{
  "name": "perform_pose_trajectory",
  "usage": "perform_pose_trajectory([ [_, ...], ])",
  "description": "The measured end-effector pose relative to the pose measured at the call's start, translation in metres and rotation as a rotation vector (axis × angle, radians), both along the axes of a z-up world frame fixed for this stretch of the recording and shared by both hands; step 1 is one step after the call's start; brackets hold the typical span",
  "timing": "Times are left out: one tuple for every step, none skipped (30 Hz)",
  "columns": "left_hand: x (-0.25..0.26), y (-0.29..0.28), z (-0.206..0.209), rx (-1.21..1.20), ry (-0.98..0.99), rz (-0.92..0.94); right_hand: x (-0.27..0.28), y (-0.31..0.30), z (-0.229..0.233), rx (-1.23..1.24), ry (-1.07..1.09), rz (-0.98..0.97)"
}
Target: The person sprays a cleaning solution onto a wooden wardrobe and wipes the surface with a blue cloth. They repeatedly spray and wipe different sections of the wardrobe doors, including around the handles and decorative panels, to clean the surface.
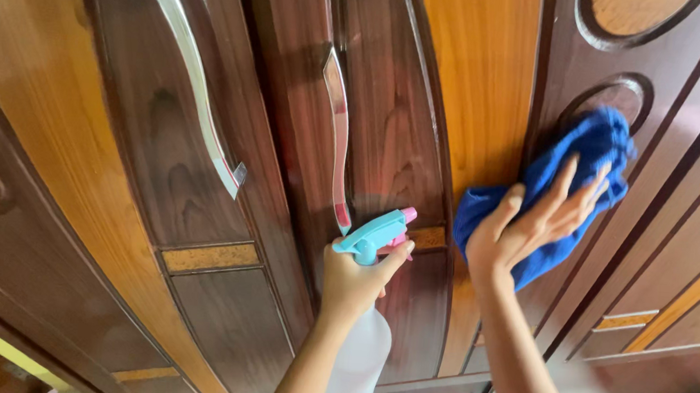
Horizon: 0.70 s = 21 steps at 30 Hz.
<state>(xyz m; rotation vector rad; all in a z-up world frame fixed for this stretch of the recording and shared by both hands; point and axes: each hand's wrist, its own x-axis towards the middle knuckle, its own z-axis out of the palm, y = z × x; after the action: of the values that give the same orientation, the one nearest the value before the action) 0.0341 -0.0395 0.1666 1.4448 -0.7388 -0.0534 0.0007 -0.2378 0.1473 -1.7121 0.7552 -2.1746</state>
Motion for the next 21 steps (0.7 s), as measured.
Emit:
perform_pose_trajectory([
  [0.002,-0.002,0.001,-0.022,0.013,-0.017,-0.003,-0.002,0.016,-0.055,0.031,0.010],
  [0.004,-0.004,0.000,-0.083,-0.036,-0.050,-0.006,-0.005,0.031,-0.110,0.062,0.020],
  [0.004,-0.005,-0.002,-0.141,-0.080,-0.081,-0.007,-0.006,0.047,-0.130,0.089,0.009],
  [0.005,-0.006,-0.003,-0.198,-0.125,-0.113,-0.006,-0.006,0.061,-0.150,0.116,-0.003],
  [0.005,-0.006,-0.005,-0.158,-0.064,-0.096,-0.005,-0.003,0.071,-0.171,0.141,-0.015],
  [0.003,-0.005,-0.006,-0.117,-0.004,-0.079,-0.007,0.001,0.076,-0.174,0.155,-0.029],
  [0.004,-0.005,-0.004,-0.080,0.053,-0.060,-0.006,0.004,0.081,-0.179,0.165,-0.042],
  [0.004,-0.006,-0.001,-0.071,0.044,-0.053,-0.005,0.006,0.086,-0.185,0.175,-0.054],
  [0.003,-0.005,0.000,-0.061,0.038,-0.042,-0.004,0.007,0.087,-0.182,0.177,-0.058],
  [0.002,-0.004,0.001,-0.051,0.032,-0.032,-0.005,0.007,0.087,-0.180,0.179,-0.063],
  [0.001,-0.004,0.001,-0.048,0.048,-0.021,-0.005,0.007,0.085,-0.176,0.185,-0.064],
  [0.001,-0.004,0.001,-0.045,0.065,-0.011,-0.005,0.006,0.083,-0.196,0.191,-0.057],
  [0.000,-0.004,0.001,-0.041,0.080,-0.003,-0.006,0.004,0.081,-0.214,0.195,-0.052],
  [-0.001,-0.004,0.000,-0.043,0.090,0.007,-0.006,0.003,0.079,-0.232,0.199,-0.047],
  [-0.002,-0.005,0.000,-0.046,0.097,0.013,-0.008,0.001,0.076,-0.270,0.218,-0.044],
  [-0.003,-0.005,-0.001,-0.049,0.104,0.018,-0.010,0.000,0.073,-0.308,0.236,-0.041],
  [-0.003,-0.005,-0.001,-0.052,0.091,0.026,-0.013,-0.002,0.071,-0.346,0.252,-0.045],
  [-0.004,-0.005,-0.002,-0.055,0.077,0.034,-0.016,-0.004,0.068,-0.405,0.286,-0.035],
  [-0.003,-0.005,-0.003,-0.056,0.065,0.039,-0.020,-0.005,0.064,-0.462,0.320,-0.026],
  [-0.003,-0.007,-0.004,-0.076,0.076,0.029,-0.023,-0.008,0.062,-0.520,0.354,-0.017],
  [-0.003,-0.008,-0.005,-0.091,0.090,0.020,-0.026,-0.012,0.060,-0.597,0.387,-0.005],
])
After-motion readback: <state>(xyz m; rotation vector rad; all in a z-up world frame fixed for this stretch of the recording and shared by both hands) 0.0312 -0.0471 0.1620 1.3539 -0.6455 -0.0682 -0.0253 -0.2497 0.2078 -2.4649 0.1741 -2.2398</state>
